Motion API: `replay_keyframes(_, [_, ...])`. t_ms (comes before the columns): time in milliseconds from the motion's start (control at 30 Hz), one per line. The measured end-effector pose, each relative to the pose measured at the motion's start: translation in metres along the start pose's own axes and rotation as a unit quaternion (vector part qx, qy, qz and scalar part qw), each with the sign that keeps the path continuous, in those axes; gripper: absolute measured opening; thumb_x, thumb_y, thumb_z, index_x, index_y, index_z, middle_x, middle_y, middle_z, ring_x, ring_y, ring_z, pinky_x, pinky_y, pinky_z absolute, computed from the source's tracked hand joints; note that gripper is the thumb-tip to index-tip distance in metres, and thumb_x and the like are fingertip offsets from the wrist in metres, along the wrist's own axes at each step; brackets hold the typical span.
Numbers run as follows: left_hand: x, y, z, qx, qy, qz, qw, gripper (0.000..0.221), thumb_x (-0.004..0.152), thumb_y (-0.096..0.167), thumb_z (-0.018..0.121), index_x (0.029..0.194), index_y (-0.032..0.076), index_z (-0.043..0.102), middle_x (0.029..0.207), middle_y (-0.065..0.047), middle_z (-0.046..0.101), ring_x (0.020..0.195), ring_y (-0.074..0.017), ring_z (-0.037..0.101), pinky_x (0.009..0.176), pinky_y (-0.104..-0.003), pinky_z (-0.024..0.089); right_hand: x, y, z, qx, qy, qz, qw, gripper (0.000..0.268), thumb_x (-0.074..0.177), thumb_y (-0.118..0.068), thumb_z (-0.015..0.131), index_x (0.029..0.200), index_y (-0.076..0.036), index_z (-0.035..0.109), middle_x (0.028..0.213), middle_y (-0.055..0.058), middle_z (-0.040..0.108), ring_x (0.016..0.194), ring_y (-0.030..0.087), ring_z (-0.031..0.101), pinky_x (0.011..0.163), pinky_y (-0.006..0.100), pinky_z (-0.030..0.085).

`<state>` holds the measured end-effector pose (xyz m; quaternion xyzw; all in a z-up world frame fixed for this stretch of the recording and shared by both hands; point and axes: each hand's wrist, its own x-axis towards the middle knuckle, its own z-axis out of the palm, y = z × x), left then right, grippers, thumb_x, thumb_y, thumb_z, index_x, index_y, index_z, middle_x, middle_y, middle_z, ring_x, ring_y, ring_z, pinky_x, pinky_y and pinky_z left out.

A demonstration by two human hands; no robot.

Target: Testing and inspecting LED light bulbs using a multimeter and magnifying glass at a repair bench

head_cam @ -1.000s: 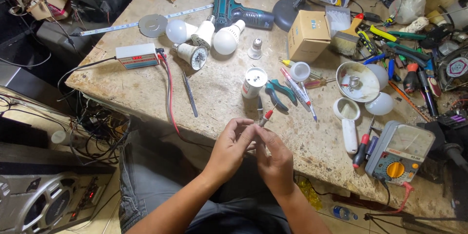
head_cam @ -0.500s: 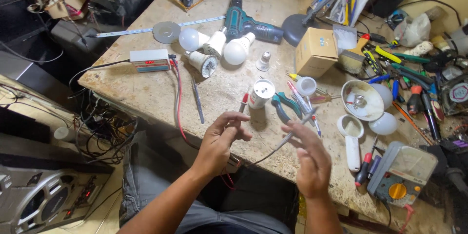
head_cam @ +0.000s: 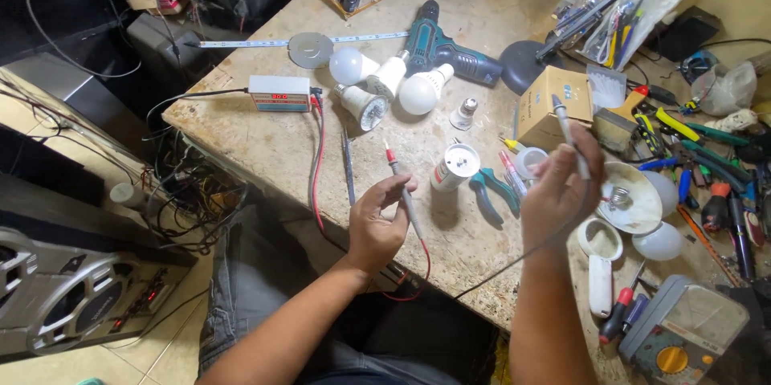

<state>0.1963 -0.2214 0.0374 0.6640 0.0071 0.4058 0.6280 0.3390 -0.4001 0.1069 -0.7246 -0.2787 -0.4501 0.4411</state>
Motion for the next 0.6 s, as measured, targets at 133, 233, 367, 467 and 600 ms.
replay_keyframes(133, [-0.003, -0.005, 0.007, 0.036, 0.046, 0.054, 0.997, 0.029, 0.091, -0.009, 0.068, 0.119, -0.005, 0.067, 0.104, -0.021, 0.077, 0.096, -0.0339, 0.077, 0.082, -0.040, 0.066, -0.011, 0.001, 0.009, 0.223, -0.176, 0.172, 0.943, 0.020, 0.109, -0.021, 0.053, 0.124, -0.008, 0.050, 0.111, 0.015, 0.070, 0.104, 0.021, 0.068, 0.094, 0.034, 0.058])
replay_keyframes(233, [0.000, 0.001, 0.008, 0.104, 0.060, 0.089, 0.989, 0.023, 0.099, -0.001, 0.062, 0.121, -0.005, 0.068, 0.105, -0.019, 0.077, 0.099, -0.0326, 0.076, 0.081, -0.038, 0.064, -0.002, -0.015, 0.008, 0.219, -0.297, 0.185, 0.911, 0.063, 0.082, -0.016, 0.085, 0.124, -0.007, 0.040, 0.141, 0.019, 0.061, 0.135, 0.028, 0.053, 0.111, 0.042, 0.042])
replay_keyframes(367, [0.002, -0.010, 0.007, 0.060, 0.068, 0.095, 0.991, 0.023, 0.100, 0.001, 0.062, 0.121, -0.004, 0.069, 0.113, -0.018, 0.069, 0.109, -0.0308, 0.070, 0.088, -0.038, 0.062, -0.011, -0.011, 0.013, 0.213, -0.363, 0.195, 0.886, 0.068, 0.076, -0.011, 0.085, 0.126, 0.000, 0.040, 0.142, 0.026, 0.060, 0.140, 0.044, 0.048, 0.112, 0.056, 0.041])
replay_keyframes(467, [0.013, -0.009, 0.013, 0.054, 0.063, 0.078, 0.994, 0.026, 0.107, 0.010, 0.051, 0.125, -0.005, 0.062, 0.132, -0.023, 0.055, 0.121, -0.0358, 0.063, 0.097, -0.040, 0.059, -0.016, -0.010, 0.020, 0.170, -0.368, 0.194, 0.893, 0.055, 0.076, -0.009, 0.081, 0.119, -0.005, 0.046, 0.131, 0.018, 0.069, 0.134, 0.039, 0.058, 0.112, 0.052, 0.044])
replay_keyframes(600, [0.048, -0.018, 0.030, -0.024, 0.037, 0.072, 0.996, 0.018, 0.108, 0.009, 0.048, 0.121, -0.003, 0.054, 0.125, -0.023, 0.064, 0.111, -0.0287, 0.069, 0.093, -0.037, 0.059, -0.032, 0.004, 0.036, 0.101, -0.286, 0.186, 0.935, 0.073, 0.070, -0.023, 0.097, 0.122, -0.005, 0.049, 0.114, 0.019, 0.067, 0.108, 0.037, 0.069, 0.091, 0.045, 0.059])
